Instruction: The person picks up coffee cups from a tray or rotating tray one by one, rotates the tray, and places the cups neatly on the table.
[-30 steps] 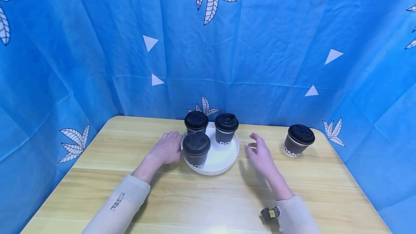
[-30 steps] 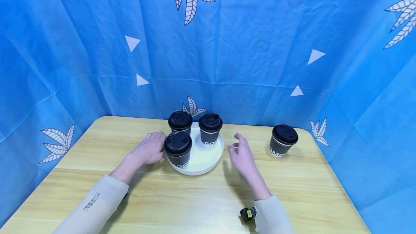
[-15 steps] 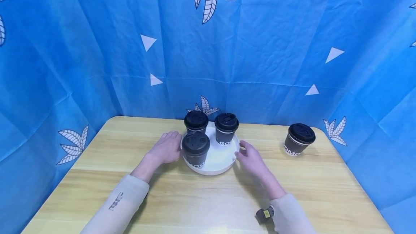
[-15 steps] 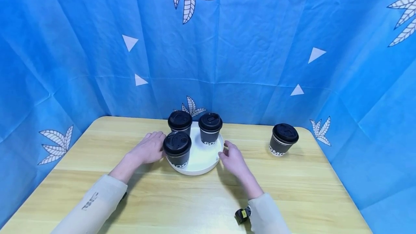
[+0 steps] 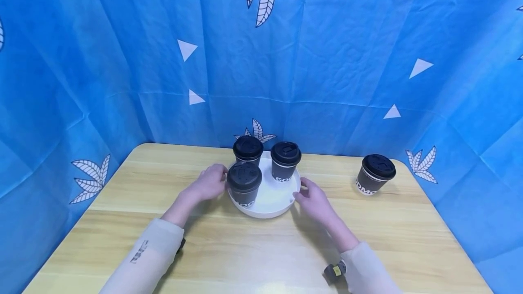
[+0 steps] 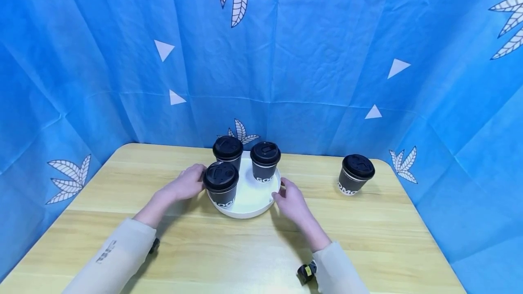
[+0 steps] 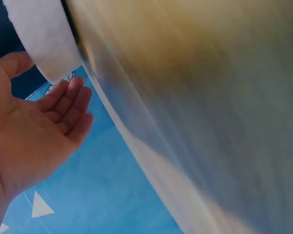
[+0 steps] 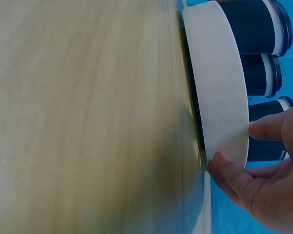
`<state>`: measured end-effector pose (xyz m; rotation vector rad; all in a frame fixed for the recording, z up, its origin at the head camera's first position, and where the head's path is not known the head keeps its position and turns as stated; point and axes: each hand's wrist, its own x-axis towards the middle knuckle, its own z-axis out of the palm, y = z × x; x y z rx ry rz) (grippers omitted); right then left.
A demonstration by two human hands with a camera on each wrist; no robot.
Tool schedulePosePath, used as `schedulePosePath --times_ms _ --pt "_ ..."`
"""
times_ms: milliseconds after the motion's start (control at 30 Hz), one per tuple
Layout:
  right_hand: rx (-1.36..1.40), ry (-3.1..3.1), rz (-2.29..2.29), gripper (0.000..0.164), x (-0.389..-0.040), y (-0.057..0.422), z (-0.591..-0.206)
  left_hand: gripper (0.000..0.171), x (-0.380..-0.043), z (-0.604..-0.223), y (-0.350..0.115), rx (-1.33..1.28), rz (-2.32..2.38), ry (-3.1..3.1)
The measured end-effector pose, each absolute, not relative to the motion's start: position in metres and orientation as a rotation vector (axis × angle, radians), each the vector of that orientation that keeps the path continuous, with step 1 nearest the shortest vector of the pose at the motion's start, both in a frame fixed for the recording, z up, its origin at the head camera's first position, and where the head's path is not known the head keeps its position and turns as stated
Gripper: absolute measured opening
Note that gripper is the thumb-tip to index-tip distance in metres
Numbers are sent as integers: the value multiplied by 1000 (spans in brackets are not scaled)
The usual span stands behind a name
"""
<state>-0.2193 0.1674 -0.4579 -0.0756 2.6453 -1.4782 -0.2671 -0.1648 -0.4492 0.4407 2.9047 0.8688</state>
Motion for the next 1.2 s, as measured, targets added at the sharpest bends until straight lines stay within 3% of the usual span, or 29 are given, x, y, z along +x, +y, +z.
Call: schedulePosePath --times_ms 233,567,1200 --pt "-79 2671 -1475 65 -215 166 -457 39 -264 -444 -165 305 1181 2724" --pt "-86 2685 -1458 67 -211 165 -458 34 -268 -448 -163 227 1413 2621" --pt "-34 2620 -1612 54 -242 176 -458 28 -288 -454 -164 237 1388 2711"
